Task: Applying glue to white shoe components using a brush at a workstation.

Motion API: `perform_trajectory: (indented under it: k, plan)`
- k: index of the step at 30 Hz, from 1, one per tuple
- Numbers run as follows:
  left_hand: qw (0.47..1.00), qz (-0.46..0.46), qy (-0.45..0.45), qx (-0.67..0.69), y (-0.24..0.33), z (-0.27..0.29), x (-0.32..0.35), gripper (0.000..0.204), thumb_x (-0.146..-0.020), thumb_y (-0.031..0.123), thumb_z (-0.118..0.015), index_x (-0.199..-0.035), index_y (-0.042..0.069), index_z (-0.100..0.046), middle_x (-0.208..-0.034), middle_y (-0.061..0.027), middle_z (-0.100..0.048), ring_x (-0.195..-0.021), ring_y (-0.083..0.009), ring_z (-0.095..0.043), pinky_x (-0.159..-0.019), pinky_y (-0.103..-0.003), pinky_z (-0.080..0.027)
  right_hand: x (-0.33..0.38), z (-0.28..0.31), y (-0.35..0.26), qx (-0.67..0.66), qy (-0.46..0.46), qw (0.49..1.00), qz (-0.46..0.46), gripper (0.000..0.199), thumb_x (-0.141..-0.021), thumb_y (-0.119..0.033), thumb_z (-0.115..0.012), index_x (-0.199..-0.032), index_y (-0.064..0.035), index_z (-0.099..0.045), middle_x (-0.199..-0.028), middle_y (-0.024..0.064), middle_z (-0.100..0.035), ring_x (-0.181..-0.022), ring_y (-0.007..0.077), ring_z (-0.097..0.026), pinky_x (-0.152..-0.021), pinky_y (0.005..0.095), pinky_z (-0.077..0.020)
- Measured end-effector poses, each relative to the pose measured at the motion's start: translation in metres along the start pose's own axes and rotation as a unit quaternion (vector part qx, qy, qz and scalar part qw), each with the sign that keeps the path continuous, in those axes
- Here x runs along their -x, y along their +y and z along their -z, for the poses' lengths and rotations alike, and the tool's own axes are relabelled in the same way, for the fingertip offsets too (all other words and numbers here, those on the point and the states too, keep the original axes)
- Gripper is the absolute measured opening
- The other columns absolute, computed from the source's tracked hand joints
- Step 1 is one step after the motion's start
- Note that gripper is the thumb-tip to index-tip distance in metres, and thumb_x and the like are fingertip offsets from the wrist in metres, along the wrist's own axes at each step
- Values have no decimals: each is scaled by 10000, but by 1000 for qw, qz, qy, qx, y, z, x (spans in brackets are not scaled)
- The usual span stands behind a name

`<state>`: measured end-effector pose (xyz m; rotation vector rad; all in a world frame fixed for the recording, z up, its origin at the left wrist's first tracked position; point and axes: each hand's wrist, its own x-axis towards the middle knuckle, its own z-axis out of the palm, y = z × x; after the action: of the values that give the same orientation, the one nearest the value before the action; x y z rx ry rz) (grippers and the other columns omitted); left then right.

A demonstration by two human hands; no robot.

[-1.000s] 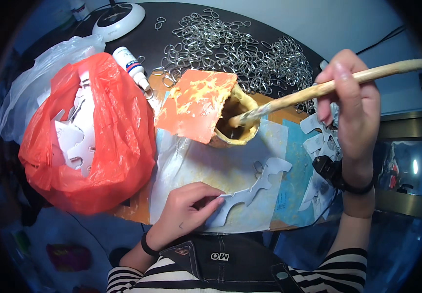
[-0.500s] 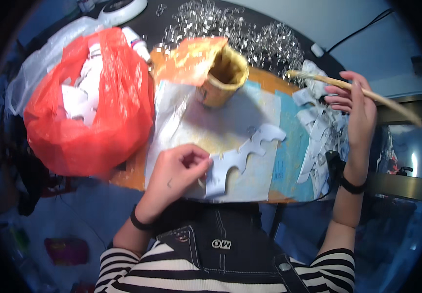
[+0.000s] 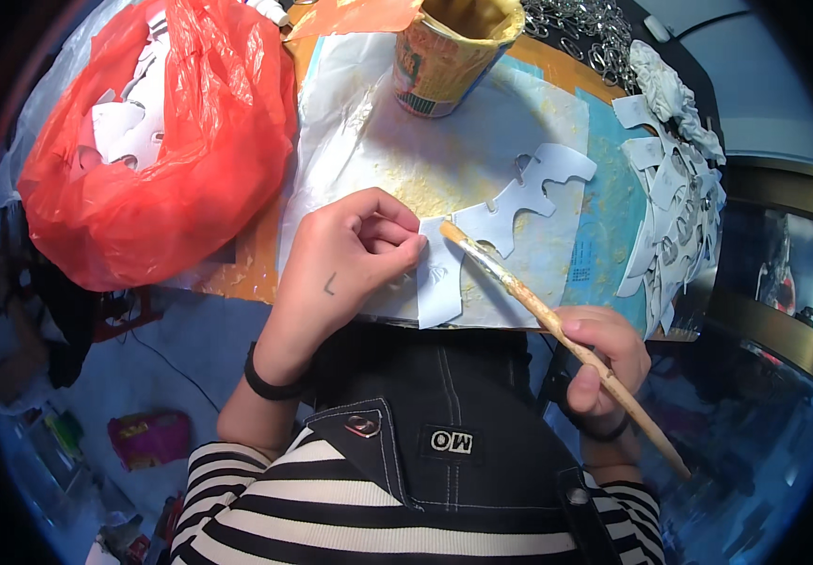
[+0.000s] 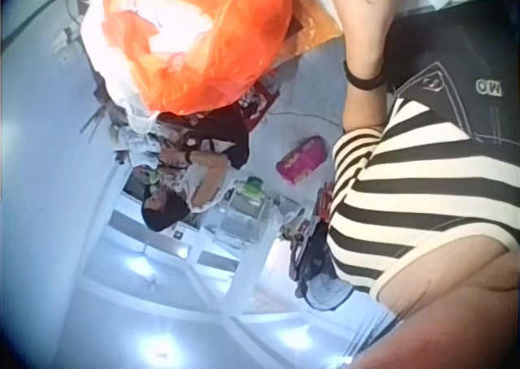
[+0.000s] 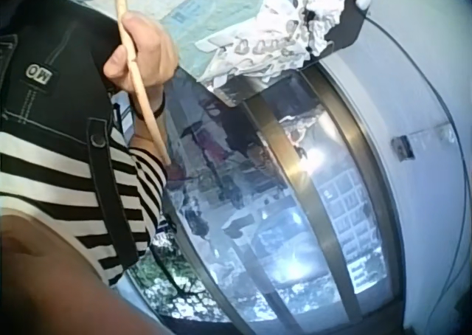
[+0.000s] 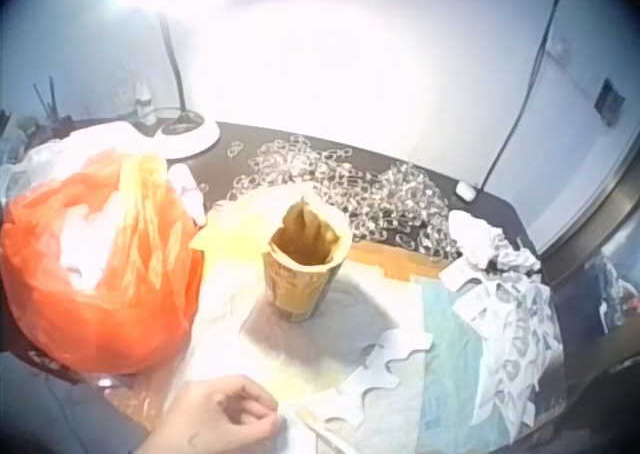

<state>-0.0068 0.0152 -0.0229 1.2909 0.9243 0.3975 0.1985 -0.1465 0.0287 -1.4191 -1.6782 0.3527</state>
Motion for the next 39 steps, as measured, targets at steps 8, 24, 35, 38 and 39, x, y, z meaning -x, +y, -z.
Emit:
perform_trajectory:
  k: [8, 24, 35, 38, 39]
  plan:
    - [1000, 0, 9, -2, 2, -1, 0, 117, -839, -6, -680, -927, -48, -614, -802, -72, -685, -712, -77, -653, -638, -190, -503, 10, -2, 7, -27, -24, 999, -20, 326, -914, -252, -517, -977, 62, -580, -787, 188, -660, -657, 312, -679, -609, 373, -572]
    - [999, 16, 21, 22, 3, -3, 0, 116, -814, -11, -693, -911, -47, -643, -798, -58, -691, -695, -42, -619, -635, -186, -487, 6, -11, 14, -56, 31, 995, -74, 291, -896, -236, -508, -947, 36, -594, -800, 202, -665, -673, 304, -678, -638, 369, -563]
    - [1000, 9, 25, 4, 3, -4, 1, 115, -810, 4, -696, -901, -42, -643, -785, -45, -683, -670, -29, -593, -628, -180, -477, 5, -9, 14, 18, 50, 998, -30, 304, -907, -235, -514, -935, 61, -575, -771, 189, -653, -667, 315, -673, -639, 381, -569]
    - [1000, 2, 27, 2, 4, -4, 1, 115, -807, 3, -697, -899, -42, -643, -782, -46, -683, -667, -29, -591, -626, -179, -475, 1, -12, 12, 35, 40, 998, -17, 295, -900, -224, -513, -933, 61, -579, -764, 188, -651, -656, 313, -671, -631, 382, -569]
    - [1000, 0, 29, 2, 4, -5, 1, 116, -806, 2, -697, -898, -42, -643, -781, -47, -683, -667, -29, -591, -626, -179, -475, 0, -11, 11, 31, 31, 999, -20, 291, -899, -221, -513, -932, 60, -580, -759, 186, -650, -654, 313, -671, -628, 383, -569]
